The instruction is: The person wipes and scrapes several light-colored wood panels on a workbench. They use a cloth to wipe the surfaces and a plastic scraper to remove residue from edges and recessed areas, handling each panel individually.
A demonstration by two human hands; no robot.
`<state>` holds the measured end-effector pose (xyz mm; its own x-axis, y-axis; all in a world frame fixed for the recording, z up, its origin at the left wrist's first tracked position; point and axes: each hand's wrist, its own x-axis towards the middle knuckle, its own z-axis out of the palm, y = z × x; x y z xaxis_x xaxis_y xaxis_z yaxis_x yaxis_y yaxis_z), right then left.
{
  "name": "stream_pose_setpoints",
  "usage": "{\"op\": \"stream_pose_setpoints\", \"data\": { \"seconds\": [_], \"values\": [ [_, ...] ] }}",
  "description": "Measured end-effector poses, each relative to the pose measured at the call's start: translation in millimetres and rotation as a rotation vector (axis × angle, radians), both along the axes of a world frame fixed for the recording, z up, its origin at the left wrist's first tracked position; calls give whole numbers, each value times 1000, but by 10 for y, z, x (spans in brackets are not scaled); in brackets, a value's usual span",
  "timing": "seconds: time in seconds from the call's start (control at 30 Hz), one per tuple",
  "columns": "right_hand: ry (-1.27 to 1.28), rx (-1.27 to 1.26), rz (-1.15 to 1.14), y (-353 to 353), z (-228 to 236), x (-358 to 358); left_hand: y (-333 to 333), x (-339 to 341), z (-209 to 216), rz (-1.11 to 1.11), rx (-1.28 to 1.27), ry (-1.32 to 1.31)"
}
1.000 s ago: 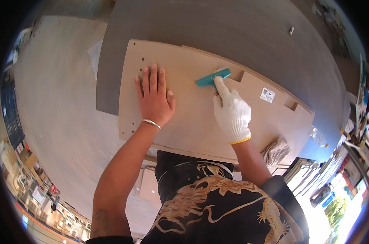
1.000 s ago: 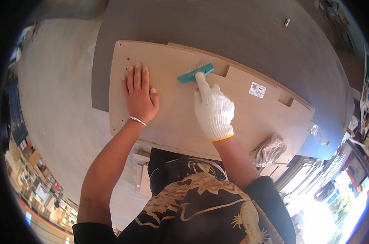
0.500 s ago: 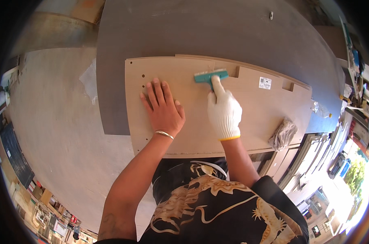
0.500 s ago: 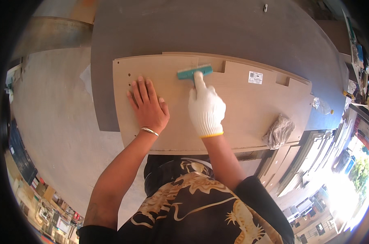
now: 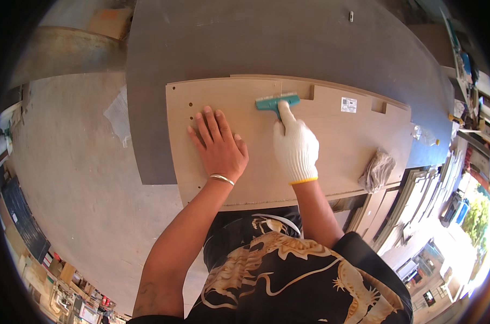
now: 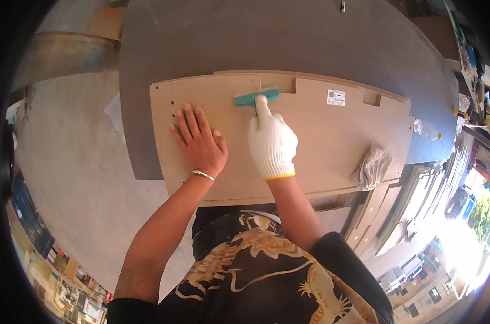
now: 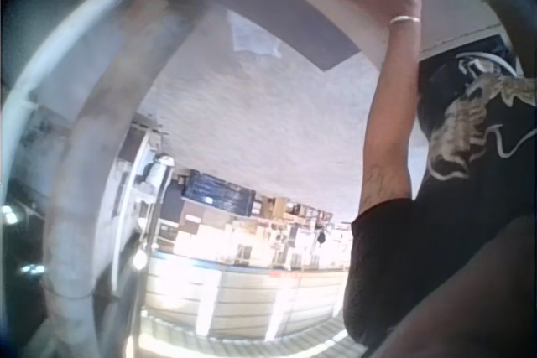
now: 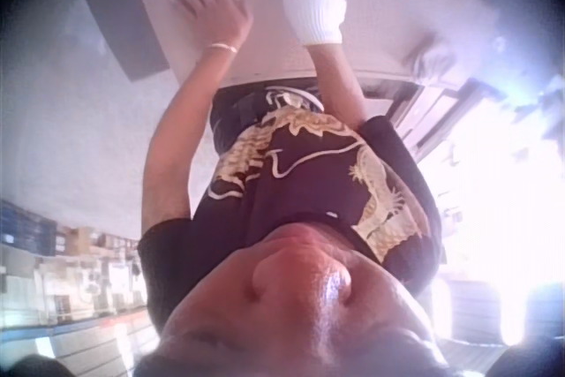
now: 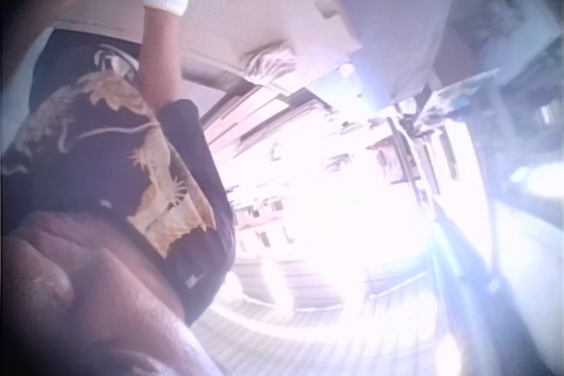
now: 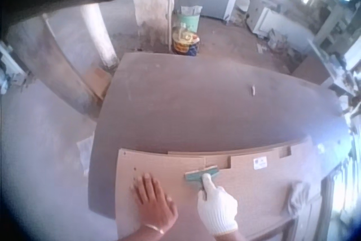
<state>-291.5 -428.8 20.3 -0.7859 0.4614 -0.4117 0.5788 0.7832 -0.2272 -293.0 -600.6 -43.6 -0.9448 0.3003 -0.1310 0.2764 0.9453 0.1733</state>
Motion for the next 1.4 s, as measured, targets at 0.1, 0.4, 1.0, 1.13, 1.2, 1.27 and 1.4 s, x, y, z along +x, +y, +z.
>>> {"op": "stream_pose_setpoints", "data": {
  "seconds": [0.1, 0.4, 1.0, 1.13, 1.2, 1.27, 1.4],
  "values": [
    [200, 17, 43, 25, -13, -27, 0, -6, -4, 0, -4, 4],
    [184, 38, 55, 33, -26, -58, -7, 24, -16, -1, 16, 11],
    [467, -91, -60, 607, 155, -850, -4, 24, -58, -2, 17, 17],
    [559, -163, -57, 867, 323, -648, 0, 30, -57, 9, 66, 57],
    [493, -79, 38, 639, 297, -276, 3, 27, -59, 8, 55, 58],
    [362, -94, 127, 388, 242, 92, 5, 26, -58, 9, 42, 58],
    [82, -103, 47, 130, 113, 359, 6, 30, -53, 0, 21, 59]
  ]
}}
